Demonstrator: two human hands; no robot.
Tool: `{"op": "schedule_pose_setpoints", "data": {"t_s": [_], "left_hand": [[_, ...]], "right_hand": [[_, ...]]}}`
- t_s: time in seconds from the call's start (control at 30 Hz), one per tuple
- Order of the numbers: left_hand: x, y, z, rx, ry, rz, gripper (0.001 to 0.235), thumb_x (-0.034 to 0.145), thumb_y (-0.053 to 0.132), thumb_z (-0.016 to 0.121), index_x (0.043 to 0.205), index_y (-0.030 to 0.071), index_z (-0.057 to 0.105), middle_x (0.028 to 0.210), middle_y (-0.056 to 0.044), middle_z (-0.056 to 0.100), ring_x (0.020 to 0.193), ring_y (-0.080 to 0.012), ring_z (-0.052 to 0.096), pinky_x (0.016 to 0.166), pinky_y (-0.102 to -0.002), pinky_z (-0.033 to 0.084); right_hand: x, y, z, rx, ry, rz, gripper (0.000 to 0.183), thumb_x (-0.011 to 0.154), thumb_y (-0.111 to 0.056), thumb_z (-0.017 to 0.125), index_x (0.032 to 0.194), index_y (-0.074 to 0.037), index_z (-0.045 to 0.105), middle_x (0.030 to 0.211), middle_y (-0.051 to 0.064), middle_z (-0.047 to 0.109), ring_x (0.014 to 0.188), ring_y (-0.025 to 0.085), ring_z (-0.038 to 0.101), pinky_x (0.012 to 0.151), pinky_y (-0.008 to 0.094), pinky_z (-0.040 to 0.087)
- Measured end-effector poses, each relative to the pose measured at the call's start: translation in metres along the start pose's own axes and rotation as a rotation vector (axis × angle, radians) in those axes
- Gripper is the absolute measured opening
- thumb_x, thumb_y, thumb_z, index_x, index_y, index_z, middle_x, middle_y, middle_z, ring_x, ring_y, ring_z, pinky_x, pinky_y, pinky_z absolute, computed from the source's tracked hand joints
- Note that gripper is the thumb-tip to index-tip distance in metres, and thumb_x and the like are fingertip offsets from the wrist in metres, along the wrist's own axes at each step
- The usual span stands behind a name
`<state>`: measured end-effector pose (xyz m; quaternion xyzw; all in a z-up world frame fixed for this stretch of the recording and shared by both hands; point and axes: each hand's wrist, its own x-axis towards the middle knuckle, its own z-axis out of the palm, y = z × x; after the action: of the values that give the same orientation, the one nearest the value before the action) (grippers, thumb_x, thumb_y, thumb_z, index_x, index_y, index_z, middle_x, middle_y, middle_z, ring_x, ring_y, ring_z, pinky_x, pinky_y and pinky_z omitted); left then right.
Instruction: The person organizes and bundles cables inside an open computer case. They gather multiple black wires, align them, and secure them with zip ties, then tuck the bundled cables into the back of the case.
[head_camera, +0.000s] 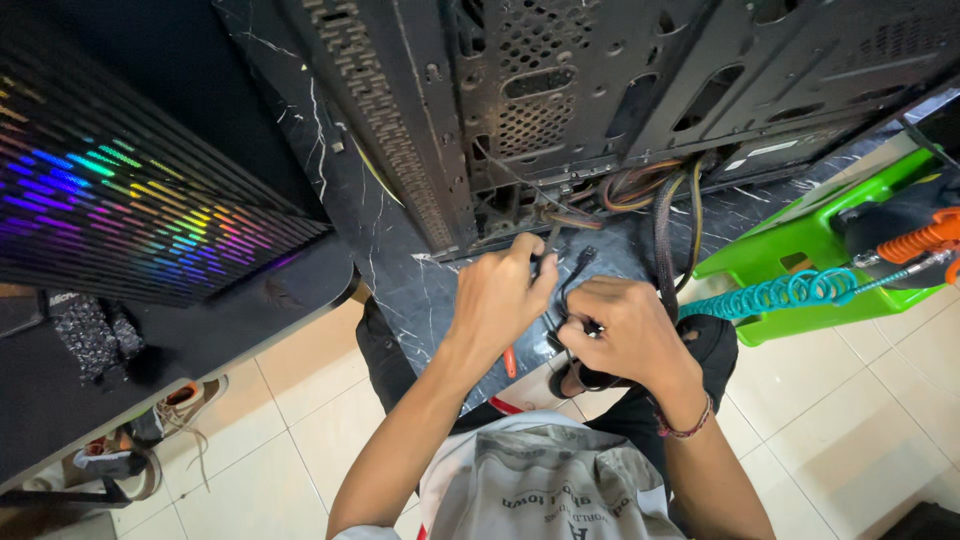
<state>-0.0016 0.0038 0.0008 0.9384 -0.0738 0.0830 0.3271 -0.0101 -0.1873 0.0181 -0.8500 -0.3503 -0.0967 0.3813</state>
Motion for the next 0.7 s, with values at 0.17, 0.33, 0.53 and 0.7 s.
{"op": "schedule_pose_setpoints", "data": {"t_s": [0.17,0.33,0.53,0.7], "left_hand": [[-0.001,0.008,-0.003,0.017,-0.002,-0.032,0.028,0.099,0.039,0.063,0.109,0.013,0.068,0.063,-0.010,0.071,0.070,-0.0411,0.077,0.069,-0.057,0.061],[-0.001,0.010,-0.007,0.050,-0.044,-0.069,0.030,0.101,0.041,0.060,0.113,0.014,0.065,0.071,-0.015,0.074,0.075,-0.0449,0.078,0.072,-0.060,0.060],[0.000,0.004,-0.005,0.074,-0.081,-0.042,0.027,0.103,0.038,0.059,0.117,0.014,0.062,0.077,-0.016,0.076,0.078,-0.0455,0.078,0.075,-0.060,0.060],[-0.002,0.006,0.000,0.178,0.022,0.020,0.026,0.102,0.039,0.061,0.116,0.016,0.062,0.069,-0.014,0.073,0.064,-0.0426,0.076,0.063,-0.056,0.060]], "right_hand": [[0.002,0.003,0.005,-0.045,0.039,0.001,0.028,0.083,-0.012,0.070,0.063,-0.014,0.051,0.052,0.006,0.045,0.053,0.031,0.058,0.051,0.036,0.047],[0.008,0.005,0.013,-0.073,0.068,-0.009,0.026,0.086,-0.014,0.073,0.067,-0.013,0.055,0.056,0.007,0.047,0.057,0.032,0.061,0.053,0.037,0.049],[0.008,0.012,0.010,-0.100,0.145,0.015,0.020,0.093,-0.017,0.075,0.076,-0.013,0.067,0.058,0.008,0.055,0.058,0.031,0.064,0.055,0.038,0.052],[0.003,0.034,-0.004,-0.036,0.241,0.081,0.026,0.101,-0.014,0.078,0.077,-0.008,0.067,0.051,0.005,0.055,0.050,0.029,0.061,0.052,0.036,0.050]]}}
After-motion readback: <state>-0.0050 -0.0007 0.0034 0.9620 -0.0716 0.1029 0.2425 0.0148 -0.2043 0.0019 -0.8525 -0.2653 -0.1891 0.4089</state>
